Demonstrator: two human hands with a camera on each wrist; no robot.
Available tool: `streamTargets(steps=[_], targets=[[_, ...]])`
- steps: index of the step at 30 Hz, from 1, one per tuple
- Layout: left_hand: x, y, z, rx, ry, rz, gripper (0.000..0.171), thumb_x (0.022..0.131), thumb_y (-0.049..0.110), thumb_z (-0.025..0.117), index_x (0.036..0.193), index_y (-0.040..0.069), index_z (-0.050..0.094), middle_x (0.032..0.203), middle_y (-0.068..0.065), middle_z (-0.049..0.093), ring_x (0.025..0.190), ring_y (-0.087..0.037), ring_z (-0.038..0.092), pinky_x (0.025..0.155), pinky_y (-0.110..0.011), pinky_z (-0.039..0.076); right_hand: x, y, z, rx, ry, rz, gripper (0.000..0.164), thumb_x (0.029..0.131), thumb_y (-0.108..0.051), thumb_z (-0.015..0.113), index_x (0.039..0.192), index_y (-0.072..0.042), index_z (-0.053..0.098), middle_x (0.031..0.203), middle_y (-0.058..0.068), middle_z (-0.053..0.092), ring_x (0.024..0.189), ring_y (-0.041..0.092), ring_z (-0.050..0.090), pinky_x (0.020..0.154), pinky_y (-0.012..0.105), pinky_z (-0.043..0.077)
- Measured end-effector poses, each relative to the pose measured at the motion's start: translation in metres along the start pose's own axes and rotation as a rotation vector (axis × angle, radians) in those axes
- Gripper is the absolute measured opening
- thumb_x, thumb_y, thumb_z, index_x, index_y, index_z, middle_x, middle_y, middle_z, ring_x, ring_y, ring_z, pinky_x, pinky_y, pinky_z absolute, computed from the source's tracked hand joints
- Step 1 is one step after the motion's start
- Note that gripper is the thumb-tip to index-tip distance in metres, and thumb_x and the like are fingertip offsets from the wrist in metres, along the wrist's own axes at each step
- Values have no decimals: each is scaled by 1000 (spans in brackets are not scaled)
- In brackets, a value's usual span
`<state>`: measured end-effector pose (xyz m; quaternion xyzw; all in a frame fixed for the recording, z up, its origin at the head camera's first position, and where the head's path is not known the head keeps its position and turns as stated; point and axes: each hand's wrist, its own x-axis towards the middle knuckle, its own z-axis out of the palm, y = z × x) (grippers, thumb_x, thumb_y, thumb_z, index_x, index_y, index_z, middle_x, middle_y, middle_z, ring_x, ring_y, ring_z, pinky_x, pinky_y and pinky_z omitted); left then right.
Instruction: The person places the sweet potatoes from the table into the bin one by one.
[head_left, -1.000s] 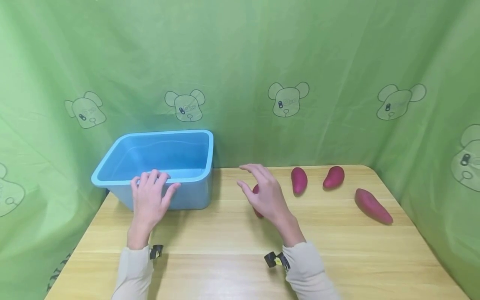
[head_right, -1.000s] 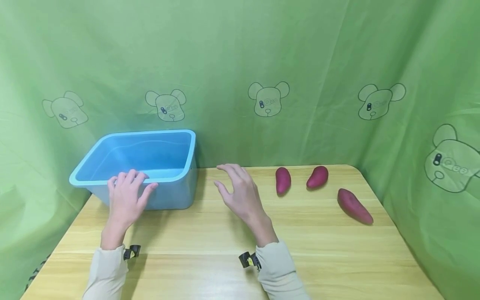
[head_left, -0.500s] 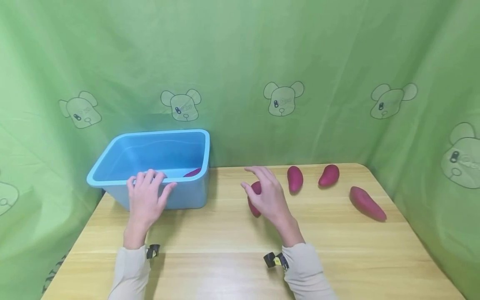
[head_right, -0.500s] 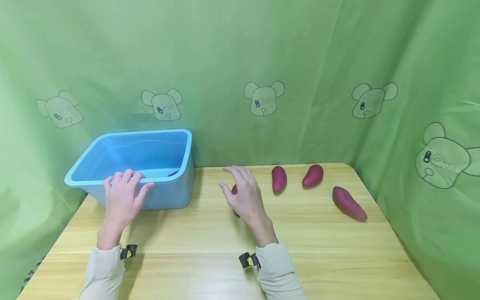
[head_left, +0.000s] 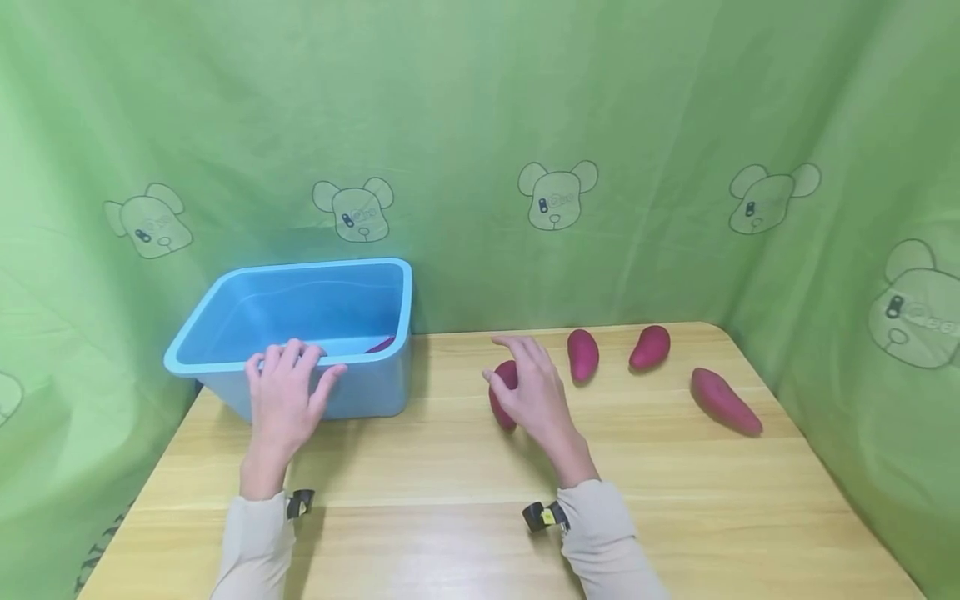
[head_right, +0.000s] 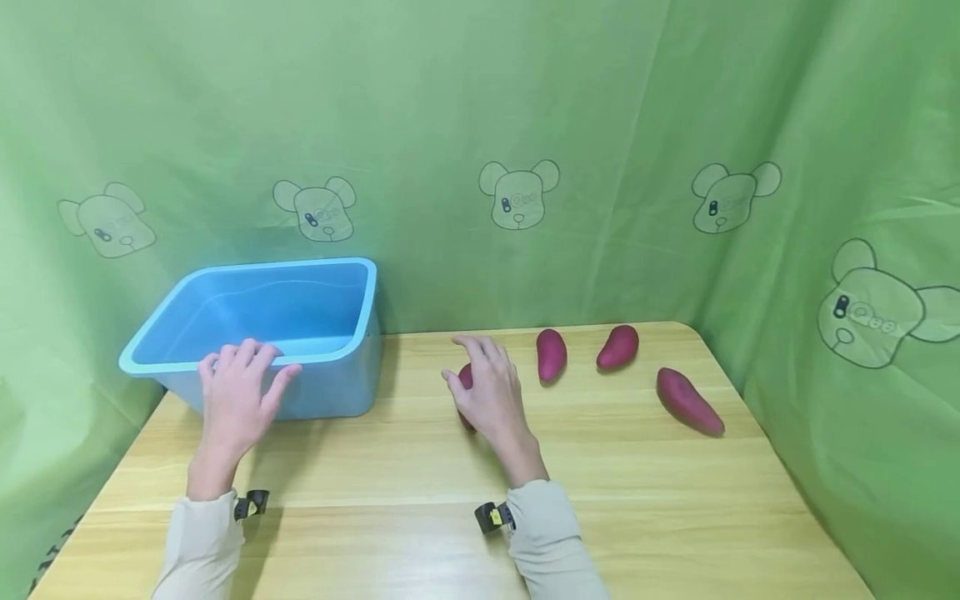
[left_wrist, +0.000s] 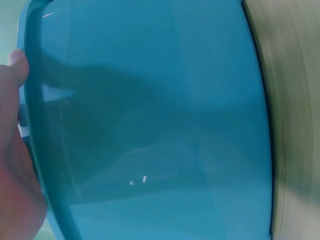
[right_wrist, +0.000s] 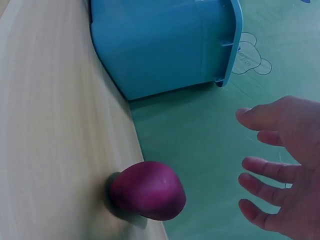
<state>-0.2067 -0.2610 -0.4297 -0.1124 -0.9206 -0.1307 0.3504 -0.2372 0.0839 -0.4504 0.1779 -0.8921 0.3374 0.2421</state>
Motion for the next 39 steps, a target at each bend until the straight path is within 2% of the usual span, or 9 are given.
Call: streamTargets(steps=[8, 16, 28, 39], targets=[[-1, -2, -2, 2, -5, -13, 39, 89, 51, 57, 98, 13, 59, 101, -8, 56, 98, -32, 44, 90, -56, 24, -2, 4, 8, -45, -78, 118, 59, 78, -28, 77, 131, -19, 51, 125, 6, 52, 110, 29, 48, 88, 51, 39], [-3, -4, -3, 2, -5, -17, 38, 89, 50, 58, 98, 13, 59, 102, -9, 56, 99, -33, 44, 90, -56, 23, -6, 9, 17, -87, -132, 191, 67, 75, -27, 80, 134, -18, 49, 129, 11, 47, 114, 31, 45, 89, 52, 39], [0, -1, 0, -5, 5, 1, 39, 89, 51, 57, 96, 13, 59, 100, -9, 56, 96, -33, 44, 89, -56, 23, -13, 16, 19, -114, -244, 319, 78, 74, -32, 80, 140, -17, 41, 131, 18, 42, 114, 36, 45, 82, 54, 45], [-1, 0, 0, -13, 2, 1, 38, 89, 50, 58, 97, 13, 59, 101, -9, 56, 98, -33, 44, 90, -57, 23, -17, 19, 28, -129, -248, 362, 78, 74, -42, 78, 139, -17, 42, 124, 20, 46, 106, 38, 52, 73, 53, 49]])
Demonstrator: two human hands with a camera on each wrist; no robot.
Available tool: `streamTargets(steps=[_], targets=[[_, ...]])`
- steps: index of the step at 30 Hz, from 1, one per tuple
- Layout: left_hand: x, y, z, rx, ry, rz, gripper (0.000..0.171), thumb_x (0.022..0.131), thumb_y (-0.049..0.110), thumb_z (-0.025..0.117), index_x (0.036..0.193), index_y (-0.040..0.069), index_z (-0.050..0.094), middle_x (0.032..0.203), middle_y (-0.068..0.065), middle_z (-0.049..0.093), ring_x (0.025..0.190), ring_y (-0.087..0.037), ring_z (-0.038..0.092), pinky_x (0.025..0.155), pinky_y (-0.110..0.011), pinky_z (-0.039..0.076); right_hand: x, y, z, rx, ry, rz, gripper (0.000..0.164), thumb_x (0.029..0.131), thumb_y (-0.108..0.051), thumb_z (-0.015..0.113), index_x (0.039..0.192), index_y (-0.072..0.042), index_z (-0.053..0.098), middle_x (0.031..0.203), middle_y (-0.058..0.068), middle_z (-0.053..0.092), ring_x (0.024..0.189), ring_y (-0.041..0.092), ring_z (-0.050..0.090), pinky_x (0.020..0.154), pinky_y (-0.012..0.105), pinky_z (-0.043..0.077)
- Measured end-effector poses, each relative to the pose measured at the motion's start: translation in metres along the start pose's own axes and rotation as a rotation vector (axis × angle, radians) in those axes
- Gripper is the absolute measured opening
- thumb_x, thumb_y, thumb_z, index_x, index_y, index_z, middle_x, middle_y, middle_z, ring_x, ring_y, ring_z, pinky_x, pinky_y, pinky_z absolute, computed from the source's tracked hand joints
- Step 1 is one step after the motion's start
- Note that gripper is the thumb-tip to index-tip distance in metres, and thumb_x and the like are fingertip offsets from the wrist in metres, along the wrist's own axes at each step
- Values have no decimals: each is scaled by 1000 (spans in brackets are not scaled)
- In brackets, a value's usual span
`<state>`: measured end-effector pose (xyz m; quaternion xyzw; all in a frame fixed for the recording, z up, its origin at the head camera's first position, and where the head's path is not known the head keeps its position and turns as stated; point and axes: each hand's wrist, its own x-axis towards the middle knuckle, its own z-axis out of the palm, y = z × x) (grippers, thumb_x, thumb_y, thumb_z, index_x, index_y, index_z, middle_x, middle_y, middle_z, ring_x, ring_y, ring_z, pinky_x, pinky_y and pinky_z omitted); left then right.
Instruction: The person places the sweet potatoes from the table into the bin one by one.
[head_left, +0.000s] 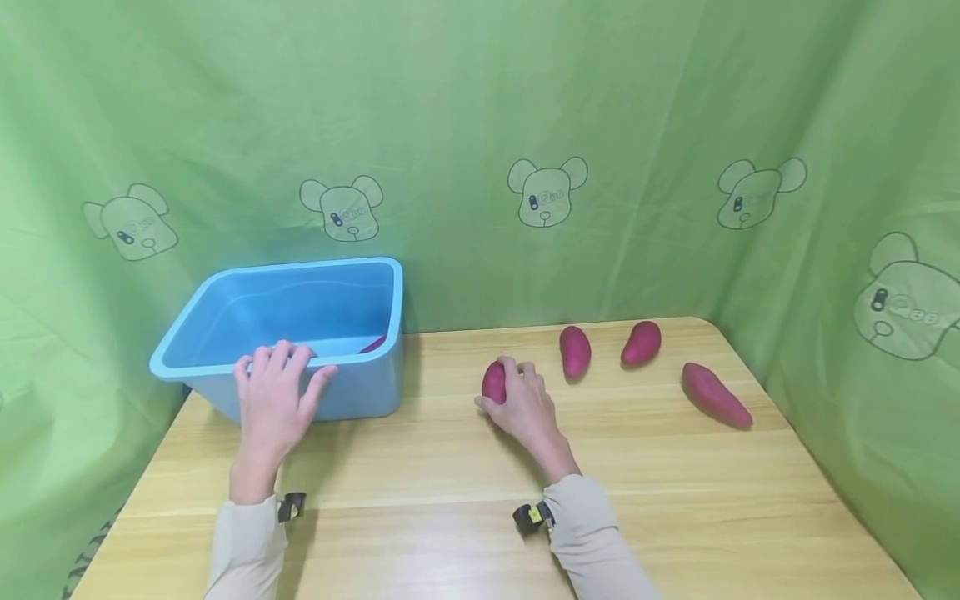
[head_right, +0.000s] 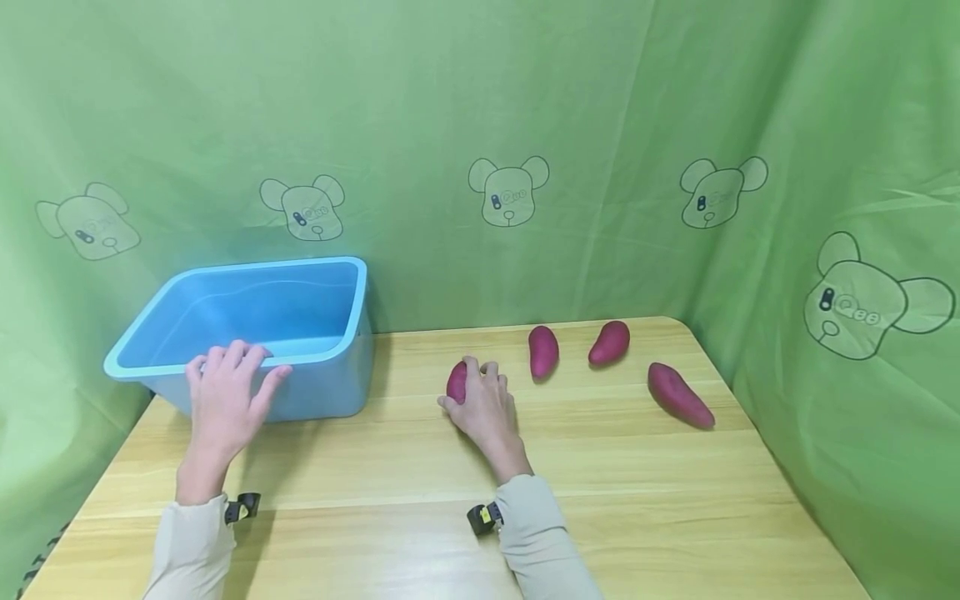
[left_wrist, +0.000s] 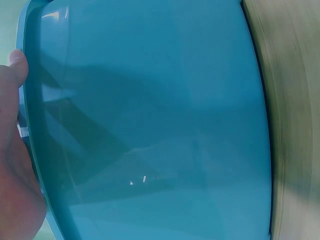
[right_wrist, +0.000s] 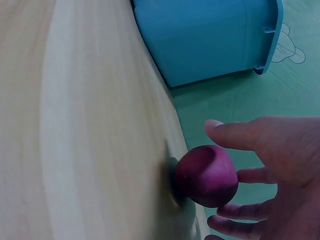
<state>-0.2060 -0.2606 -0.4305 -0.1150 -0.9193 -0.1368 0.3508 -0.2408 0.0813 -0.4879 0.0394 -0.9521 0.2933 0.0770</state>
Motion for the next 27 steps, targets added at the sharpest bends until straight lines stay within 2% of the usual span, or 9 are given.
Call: streamTargets(steps=[11, 21, 27], targets=[[0, 0, 0, 3, 1, 2, 38, 89, 50, 58, 97, 13, 59, 101, -10, 56, 98, -33, 44, 90, -57, 23, 1, 4, 9, 20, -2, 18, 76, 76, -34, 78, 139, -19, 40, 122, 20, 47, 105, 39, 54, 73, 53, 50], [0, 0, -2, -3, 5, 1, 38, 89, 50, 59, 96, 13, 59, 100, -9, 56, 97, -33, 44, 91, -57, 23, 0, 3, 8, 53, 8, -17, 70, 77, -20, 75, 139, -16, 41, 123, 23, 47, 104, 41, 55, 77, 51, 50], [0, 0, -2, -5, 4, 3, 37, 89, 50, 58, 95, 14, 58, 100, -9, 56, 98, -33, 44, 91, -57, 23, -1, 4, 7, 44, 4, -26, 70, 76, -17, 73, 139, -16, 40, 125, 23, 46, 107, 41, 53, 79, 52, 50]])
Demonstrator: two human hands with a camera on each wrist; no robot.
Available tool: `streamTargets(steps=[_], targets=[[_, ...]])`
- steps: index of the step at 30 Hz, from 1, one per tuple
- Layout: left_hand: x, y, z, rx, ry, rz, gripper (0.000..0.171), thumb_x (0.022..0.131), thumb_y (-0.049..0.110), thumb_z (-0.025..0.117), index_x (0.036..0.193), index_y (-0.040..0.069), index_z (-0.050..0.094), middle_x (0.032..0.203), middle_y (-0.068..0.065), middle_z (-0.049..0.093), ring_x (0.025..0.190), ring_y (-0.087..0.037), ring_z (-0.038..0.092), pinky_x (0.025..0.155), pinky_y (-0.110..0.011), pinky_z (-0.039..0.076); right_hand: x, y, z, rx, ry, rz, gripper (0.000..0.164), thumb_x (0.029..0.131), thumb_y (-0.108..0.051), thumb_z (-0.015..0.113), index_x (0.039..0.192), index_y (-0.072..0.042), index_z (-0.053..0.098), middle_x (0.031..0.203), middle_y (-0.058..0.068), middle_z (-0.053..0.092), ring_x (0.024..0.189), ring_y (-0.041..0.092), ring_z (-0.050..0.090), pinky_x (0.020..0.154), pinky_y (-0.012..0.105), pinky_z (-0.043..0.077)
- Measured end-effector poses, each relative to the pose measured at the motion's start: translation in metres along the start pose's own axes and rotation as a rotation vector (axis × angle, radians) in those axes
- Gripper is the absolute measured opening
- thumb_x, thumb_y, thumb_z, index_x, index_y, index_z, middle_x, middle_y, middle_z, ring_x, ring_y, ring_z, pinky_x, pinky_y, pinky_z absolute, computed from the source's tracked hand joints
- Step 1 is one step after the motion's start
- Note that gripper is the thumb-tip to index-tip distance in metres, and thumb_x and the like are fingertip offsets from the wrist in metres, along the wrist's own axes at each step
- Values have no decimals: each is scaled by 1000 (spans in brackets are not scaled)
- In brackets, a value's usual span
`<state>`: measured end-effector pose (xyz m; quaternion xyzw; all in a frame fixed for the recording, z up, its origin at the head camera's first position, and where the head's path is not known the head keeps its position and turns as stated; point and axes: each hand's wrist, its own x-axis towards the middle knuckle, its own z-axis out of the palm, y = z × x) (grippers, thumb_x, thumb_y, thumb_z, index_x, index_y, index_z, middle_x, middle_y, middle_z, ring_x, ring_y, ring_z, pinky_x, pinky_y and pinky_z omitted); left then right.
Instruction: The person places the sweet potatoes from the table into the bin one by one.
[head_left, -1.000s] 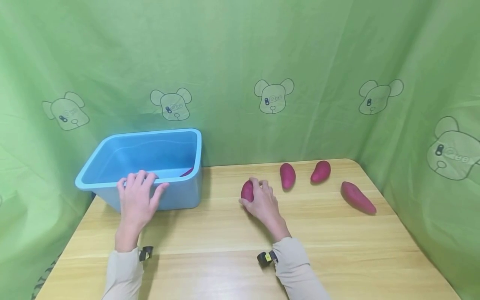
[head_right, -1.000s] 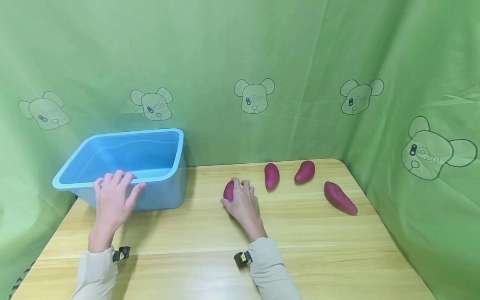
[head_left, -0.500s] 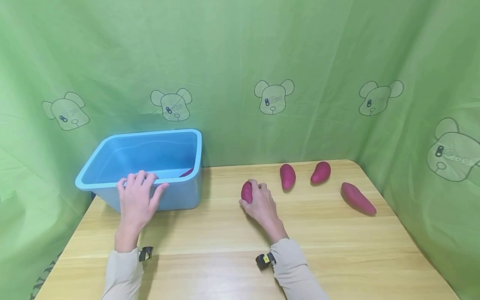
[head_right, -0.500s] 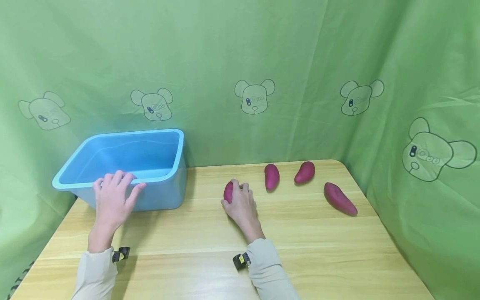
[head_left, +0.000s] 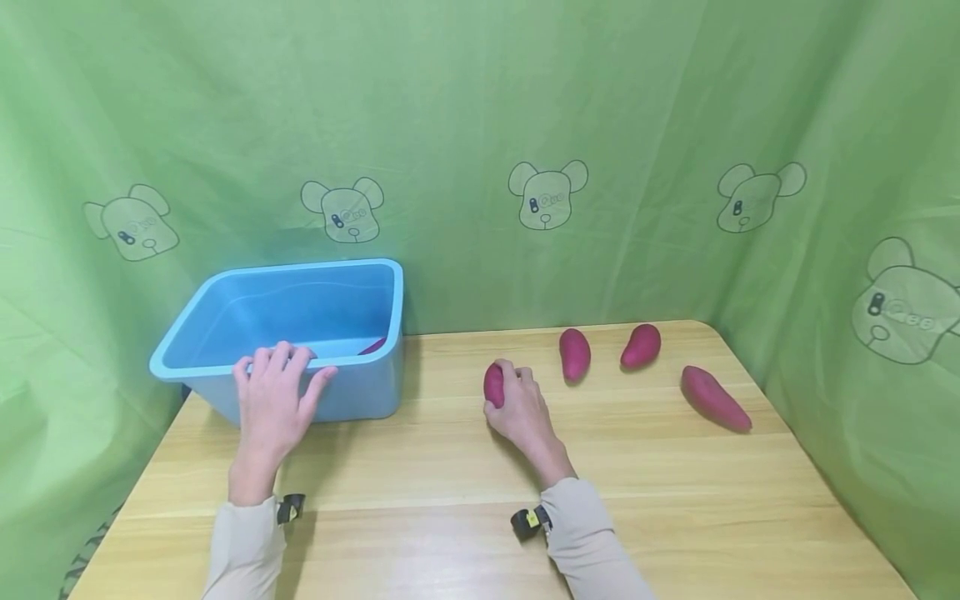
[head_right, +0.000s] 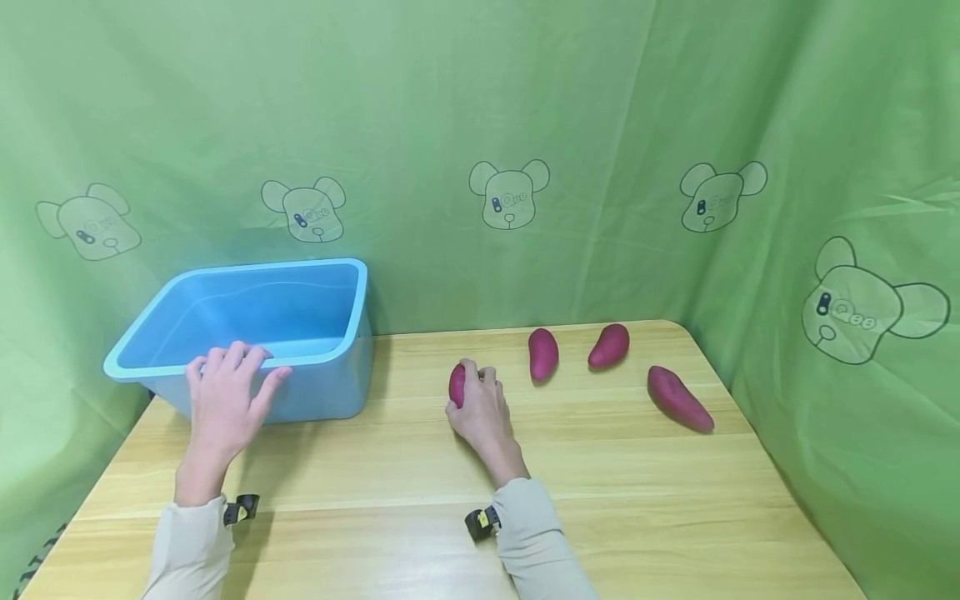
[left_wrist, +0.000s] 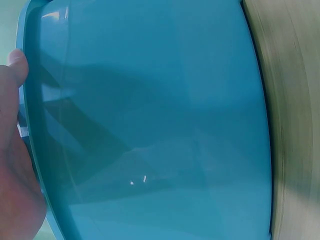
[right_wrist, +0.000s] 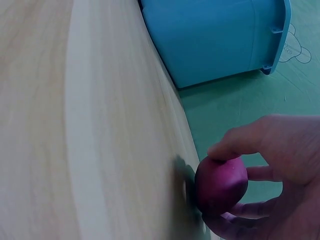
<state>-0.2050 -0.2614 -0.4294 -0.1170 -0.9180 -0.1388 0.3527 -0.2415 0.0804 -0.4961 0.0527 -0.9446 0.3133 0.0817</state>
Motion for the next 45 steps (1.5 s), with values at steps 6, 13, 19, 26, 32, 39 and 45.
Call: streamTargets(steps=[6, 13, 19, 26, 32, 39, 45], targets=[[0, -1, 1, 1, 4, 4, 38, 89, 51, 58, 95, 14, 59, 101, -9, 56, 98, -33, 44, 90, -57, 23, 0, 0, 0, -1, 7, 0, 71, 75, -15, 72, 139, -17, 40, 124, 22, 46, 106, 40, 53, 79, 51, 50], [0, 0, 1, -1, 2, 4, 37, 89, 51, 58, 95, 14, 59, 101, -9, 56, 97, -32, 44, 90, -56, 23, -1, -1, -2, -4, 14, 1, 72, 75, -14, 72, 139, -18, 40, 125, 21, 46, 106, 39, 53, 77, 51, 50], [0, 0, 1, -2, 1, 4, 37, 89, 50, 58, 95, 14, 59, 100, -8, 56, 97, -32, 44, 91, -56, 23, -2, -3, -5, -3, 22, -4, 72, 75, -14, 71, 140, -17, 40, 125, 21, 46, 106, 39, 53, 76, 51, 50], [0, 0, 1, -2, 5, 6, 37, 89, 50, 58, 96, 13, 59, 101, -9, 56, 97, -33, 44, 90, -56, 23, -2, -6, -9, 3, 34, -19, 72, 75, -13, 71, 140, -17, 40, 125, 21, 46, 105, 38, 54, 76, 51, 50], [0, 0, 0, 1, 2, 5, 38, 89, 50, 58, 96, 13, 59, 101, -9, 56, 98, -33, 44, 90, -56, 23, -2, -9, -12, 7, 45, -22, 72, 75, -13, 71, 139, -18, 41, 125, 19, 46, 104, 37, 54, 74, 50, 51], [0, 0, 0, -5, 4, 3, 36, 89, 49, 59, 95, 14, 59, 100, -9, 56, 97, -32, 44, 90, -56, 23, -2, -13, -17, 9, 48, -20, 71, 76, -14, 71, 140, -19, 40, 126, 18, 45, 104, 36, 53, 74, 50, 51], [1, 0, -1, -5, 4, 7, 36, 89, 49, 59, 94, 13, 59, 100, -9, 56, 97, -32, 44, 90, -56, 23, -3, -16, -21, 8, 56, -21, 71, 77, -14, 71, 140, -20, 39, 126, 17, 45, 104, 34, 53, 73, 49, 51]])
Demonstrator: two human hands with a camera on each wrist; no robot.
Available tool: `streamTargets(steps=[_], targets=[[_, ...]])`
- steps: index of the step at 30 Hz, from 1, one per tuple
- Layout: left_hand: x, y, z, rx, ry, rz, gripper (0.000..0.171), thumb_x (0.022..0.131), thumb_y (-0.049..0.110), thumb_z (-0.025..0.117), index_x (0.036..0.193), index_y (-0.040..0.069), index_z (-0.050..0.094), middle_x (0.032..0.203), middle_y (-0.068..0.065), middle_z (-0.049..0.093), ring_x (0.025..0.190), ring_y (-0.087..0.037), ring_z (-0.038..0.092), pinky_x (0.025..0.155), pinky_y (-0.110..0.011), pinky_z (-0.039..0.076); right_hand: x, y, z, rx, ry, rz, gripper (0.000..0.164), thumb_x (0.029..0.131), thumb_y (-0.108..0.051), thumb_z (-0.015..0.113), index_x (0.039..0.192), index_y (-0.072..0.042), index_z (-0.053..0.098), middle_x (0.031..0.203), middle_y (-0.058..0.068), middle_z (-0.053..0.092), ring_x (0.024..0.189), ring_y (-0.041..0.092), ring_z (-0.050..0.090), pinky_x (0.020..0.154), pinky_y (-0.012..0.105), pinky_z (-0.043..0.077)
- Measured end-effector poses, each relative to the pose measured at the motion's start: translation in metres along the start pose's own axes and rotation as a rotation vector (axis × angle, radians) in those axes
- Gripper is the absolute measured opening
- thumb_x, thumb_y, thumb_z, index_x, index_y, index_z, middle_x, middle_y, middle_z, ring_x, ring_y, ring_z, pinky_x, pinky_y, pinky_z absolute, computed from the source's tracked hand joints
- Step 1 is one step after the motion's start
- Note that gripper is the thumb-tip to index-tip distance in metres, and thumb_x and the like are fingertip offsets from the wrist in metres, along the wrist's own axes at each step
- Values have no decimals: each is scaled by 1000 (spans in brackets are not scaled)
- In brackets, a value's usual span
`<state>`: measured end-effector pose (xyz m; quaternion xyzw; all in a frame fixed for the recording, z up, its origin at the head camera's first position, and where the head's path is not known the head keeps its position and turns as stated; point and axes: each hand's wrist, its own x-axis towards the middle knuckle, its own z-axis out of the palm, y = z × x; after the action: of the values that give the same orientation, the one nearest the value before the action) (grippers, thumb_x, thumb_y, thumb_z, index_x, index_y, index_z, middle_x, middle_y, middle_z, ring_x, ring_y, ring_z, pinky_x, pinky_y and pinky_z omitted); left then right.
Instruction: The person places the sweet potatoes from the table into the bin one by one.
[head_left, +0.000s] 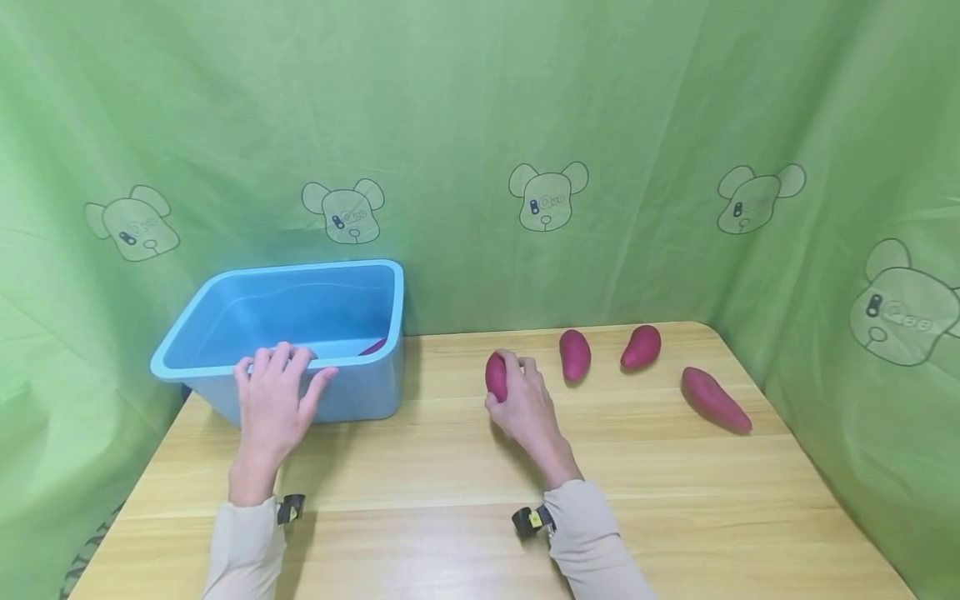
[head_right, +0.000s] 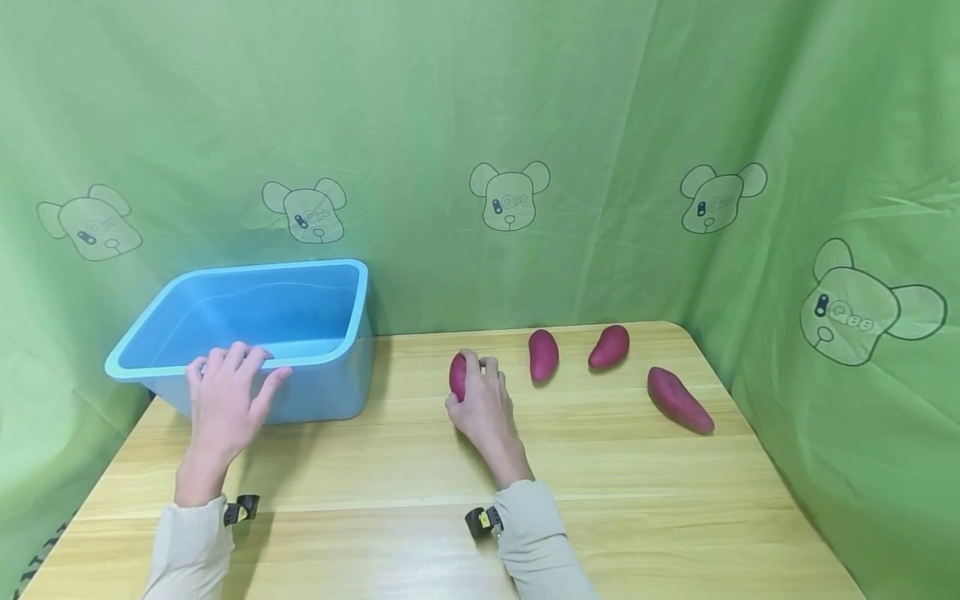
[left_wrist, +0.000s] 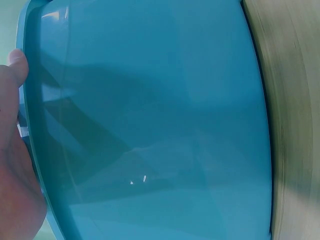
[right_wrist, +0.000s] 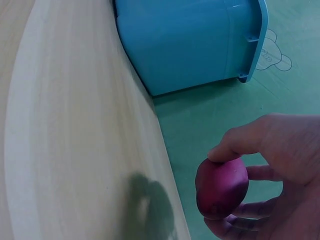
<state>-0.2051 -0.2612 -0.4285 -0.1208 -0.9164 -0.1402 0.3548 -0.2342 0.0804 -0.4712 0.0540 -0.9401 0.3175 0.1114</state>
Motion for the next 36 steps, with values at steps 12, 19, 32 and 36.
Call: streamTargets(steps=[12, 19, 32, 36], targets=[[0, -1, -1, -1, 2, 4, 36, 89, 49, 59, 96, 13, 59, 100, -9, 56, 96, -32, 44, 90, -56, 23, 0, -6, -7, 7, 36, -35, 71, 77, -14, 71, 141, -19, 40, 125, 17, 46, 103, 34, 54, 72, 49, 51], [0, 0, -1, 5, -11, -5, 37, 89, 50, 58, 96, 13, 58, 100, -9, 56, 97, -32, 44, 90, -56, 23, -1, -10, -11, 2, 29, -34, 73, 77, -15, 71, 142, -22, 38, 126, 16, 46, 104, 34, 54, 73, 49, 51], [2, 0, 0, 1, -12, -9, 37, 90, 50, 57, 95, 13, 58, 100, -9, 56, 97, -32, 44, 91, -56, 22, -1, -18, -21, 9, 50, -46, 74, 77, -15, 71, 143, -25, 37, 128, 16, 45, 105, 33, 53, 73, 48, 51], [1, -1, 1, 1, -14, -10, 37, 90, 50, 56, 95, 13, 58, 100, -9, 56, 97, -32, 43, 91, -56, 22, -2, -21, -25, 15, 59, -50, 75, 77, -15, 71, 143, -26, 37, 129, 15, 44, 105, 33, 53, 73, 48, 51]])
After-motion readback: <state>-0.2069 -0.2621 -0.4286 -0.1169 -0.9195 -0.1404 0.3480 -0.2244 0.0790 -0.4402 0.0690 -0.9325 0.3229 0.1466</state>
